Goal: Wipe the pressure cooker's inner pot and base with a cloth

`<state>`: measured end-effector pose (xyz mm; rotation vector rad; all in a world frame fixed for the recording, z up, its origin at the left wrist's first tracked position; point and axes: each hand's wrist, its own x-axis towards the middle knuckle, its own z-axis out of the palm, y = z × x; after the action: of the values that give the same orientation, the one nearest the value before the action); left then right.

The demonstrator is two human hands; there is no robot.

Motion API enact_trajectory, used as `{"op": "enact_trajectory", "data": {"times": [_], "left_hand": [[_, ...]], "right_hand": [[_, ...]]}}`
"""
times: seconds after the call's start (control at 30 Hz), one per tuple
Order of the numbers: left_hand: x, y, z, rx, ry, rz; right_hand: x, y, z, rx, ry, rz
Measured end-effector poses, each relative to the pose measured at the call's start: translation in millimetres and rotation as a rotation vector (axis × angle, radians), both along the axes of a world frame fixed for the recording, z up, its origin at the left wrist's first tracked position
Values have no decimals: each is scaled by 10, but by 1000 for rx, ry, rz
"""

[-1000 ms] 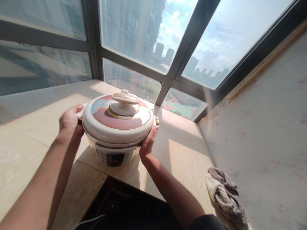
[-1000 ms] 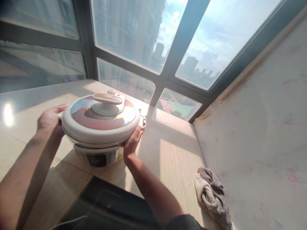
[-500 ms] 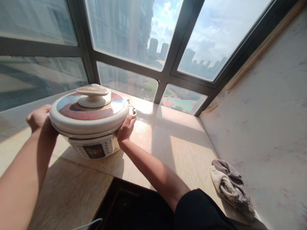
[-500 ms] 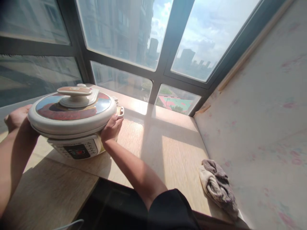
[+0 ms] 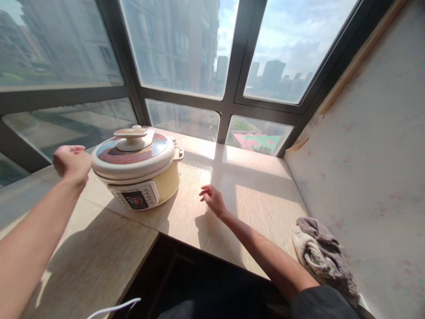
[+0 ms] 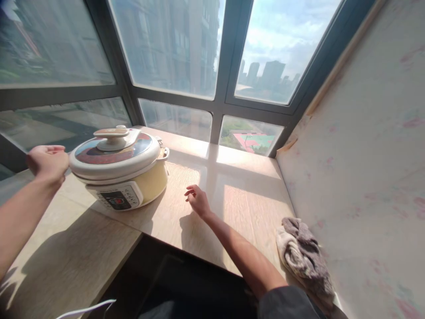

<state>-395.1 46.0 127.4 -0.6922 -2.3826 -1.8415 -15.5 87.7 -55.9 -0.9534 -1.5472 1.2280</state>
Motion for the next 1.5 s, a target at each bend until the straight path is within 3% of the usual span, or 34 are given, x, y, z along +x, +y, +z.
{"op": "enact_trajectory", "data": {"times": [0.1, 0.17, 0.23, 0.3, 0.33, 0.4, 0.5, 0.6, 0.67, 0.77, 0.9, 1.13, 1.5], "left_hand": [[343, -20, 189, -14, 329, -49], [679, -19, 340, 93, 513, -130], [1101, -9, 425, 188, 542, -349], [1594, 13, 364, 226, 510, -570], [1858, 28, 264, 221, 491, -689], [2401, 65, -76, 221, 404, -873], [3173, 114, -799, 129, 155, -1097], [3775, 157, -1476, -46, -15, -1219], [4027, 192, -1785, -71, -44, -1251], [4162, 249, -2036, -80, -58, -1235], [4081, 298, -2153, -110, -77, -1173], [4010, 229, -2214, -138, -21, -1228], [3994, 194, -2207, -102, 92, -1267]], "right_hand": [[519, -76, -195, -88, 35, -76], [827, -95, -257, -119, 35, -122], [1098, -105, -283, -141, 35, -170], [1325, -126, -295, -155, 46, -224], [1419, -144, -300, -167, 62, -257], [1568, -196, -309, -198, 112, -328], [1692, -276, -317, -218, 190, -445], [1734, -311, -315, -196, 244, -514], [1741, -308, -316, -188, 254, -518], [1730, -294, -326, -177, 228, -501], [1679, -302, -355, -153, 132, -474], [1683, -343, -398, 46, -194, -343], [1708, -380, -399, 66, -225, -327]]}}
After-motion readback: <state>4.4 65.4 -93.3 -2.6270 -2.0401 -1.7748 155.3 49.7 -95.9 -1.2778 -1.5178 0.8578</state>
